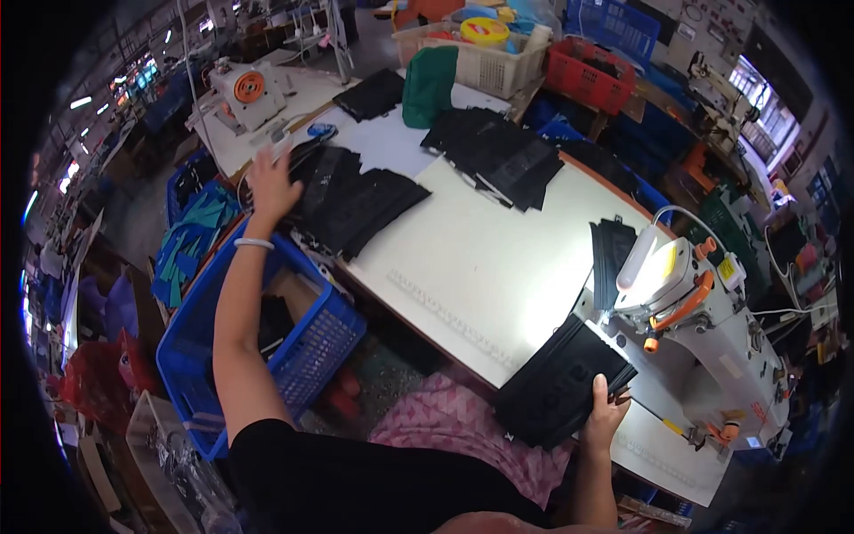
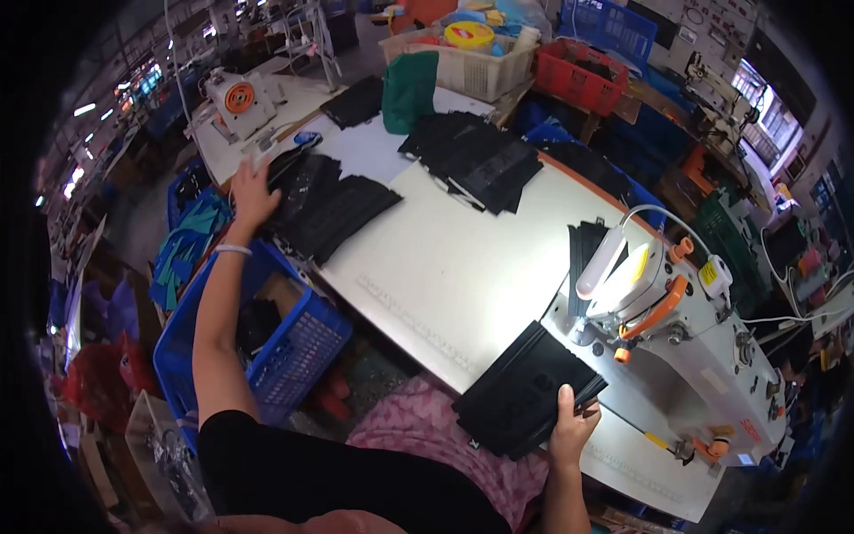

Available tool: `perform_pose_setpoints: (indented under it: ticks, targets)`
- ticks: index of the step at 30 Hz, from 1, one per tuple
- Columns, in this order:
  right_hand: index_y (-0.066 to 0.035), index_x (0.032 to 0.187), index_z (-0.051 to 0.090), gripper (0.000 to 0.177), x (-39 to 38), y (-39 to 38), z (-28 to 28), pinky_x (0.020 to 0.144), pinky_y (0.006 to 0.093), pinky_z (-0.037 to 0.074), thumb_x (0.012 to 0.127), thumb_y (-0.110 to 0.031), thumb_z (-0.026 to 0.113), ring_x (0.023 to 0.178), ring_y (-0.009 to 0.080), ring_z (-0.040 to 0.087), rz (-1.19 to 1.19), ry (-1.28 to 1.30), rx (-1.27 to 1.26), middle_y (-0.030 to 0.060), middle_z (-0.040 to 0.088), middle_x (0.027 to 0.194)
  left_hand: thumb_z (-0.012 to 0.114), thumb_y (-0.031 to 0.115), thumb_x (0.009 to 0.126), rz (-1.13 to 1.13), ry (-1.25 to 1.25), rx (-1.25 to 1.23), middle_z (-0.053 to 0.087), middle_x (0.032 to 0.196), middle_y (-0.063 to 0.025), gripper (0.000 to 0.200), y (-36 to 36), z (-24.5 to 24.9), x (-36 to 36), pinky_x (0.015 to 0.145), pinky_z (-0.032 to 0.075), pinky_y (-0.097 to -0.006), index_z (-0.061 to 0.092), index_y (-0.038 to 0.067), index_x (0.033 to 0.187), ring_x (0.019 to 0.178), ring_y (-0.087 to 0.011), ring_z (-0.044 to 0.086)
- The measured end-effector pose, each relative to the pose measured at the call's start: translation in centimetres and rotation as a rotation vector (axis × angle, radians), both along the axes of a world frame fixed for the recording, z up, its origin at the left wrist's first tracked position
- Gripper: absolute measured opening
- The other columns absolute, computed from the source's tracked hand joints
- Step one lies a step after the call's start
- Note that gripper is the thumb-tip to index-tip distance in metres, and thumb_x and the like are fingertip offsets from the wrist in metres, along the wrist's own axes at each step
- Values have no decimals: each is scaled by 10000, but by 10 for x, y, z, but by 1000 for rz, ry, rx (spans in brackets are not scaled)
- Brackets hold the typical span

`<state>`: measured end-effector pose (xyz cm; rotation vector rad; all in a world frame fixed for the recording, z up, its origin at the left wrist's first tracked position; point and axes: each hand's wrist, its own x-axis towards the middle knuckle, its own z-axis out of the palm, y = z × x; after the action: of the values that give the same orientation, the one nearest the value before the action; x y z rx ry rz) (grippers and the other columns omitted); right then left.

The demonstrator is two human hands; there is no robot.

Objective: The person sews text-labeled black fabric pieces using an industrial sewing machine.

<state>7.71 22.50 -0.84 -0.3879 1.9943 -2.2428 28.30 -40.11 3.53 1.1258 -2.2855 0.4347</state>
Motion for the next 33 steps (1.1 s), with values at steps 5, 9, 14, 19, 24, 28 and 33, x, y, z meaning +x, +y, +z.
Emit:
perform_pose_setpoints:
  ticks: [5,9,14,19,24,28,33]
  targets:
    - [13,1058,629,148,-3,-1,-3,794,269,509,981,-109,660,860,92,619,78,47,145,32,678,969,694,167,844,230,59,311,522,1470,-151,588,-63,-24,24,1118,384,-503,561,231,1413,1347,-377,489]
    - [11,1040,625,141,-2,-7,1,774,264,506,982,-112,662,840,85,609,89,31,156,29,671,952,651,94,863,293,242,292,659,1291,-126,506,-59,-16,17,1076,437,-441,613,211,1354,1163,-321,638]
    - [7,1029,622,134,-1,-2,-2,750,252,500,984,-113,662,815,74,600,82,11,161,19,666,930,594,58,901,236,214,5,660,1306,-107,496,21,35,19,1070,447,-434,605,217,1371,1172,-308,640]
    - [6,1024,620,133,-1,-4,0,751,248,503,983,-112,664,807,73,604,95,28,154,18,669,925,664,210,906,-119,-134,-89,618,1341,-87,477,143,21,-4,1081,389,-554,585,155,1373,1224,-305,580]
    - [-26,992,622,123,-2,-2,-4,666,228,444,995,-144,657,749,42,543,88,55,118,-22,623,861,689,379,907,-177,-117,80,497,1463,-205,631,198,-4,-26,1118,324,-618,515,129,1460,1348,-386,467]
    - [-55,914,631,154,-1,7,-9,594,222,372,1005,-177,651,690,23,478,57,30,136,-62,567,781,712,327,907,-351,-26,-105,435,1496,-259,715,237,12,-37,1151,298,-595,430,93,1521,1384,-405,429]
    - [-22,910,669,164,20,-10,11,597,214,392,994,-163,668,672,23,483,107,-95,71,-75,565,731,753,94,880,-1155,390,1392,426,1528,-179,736,345,-4,-73,1107,412,-400,407,56,1529,1384,-296,457]
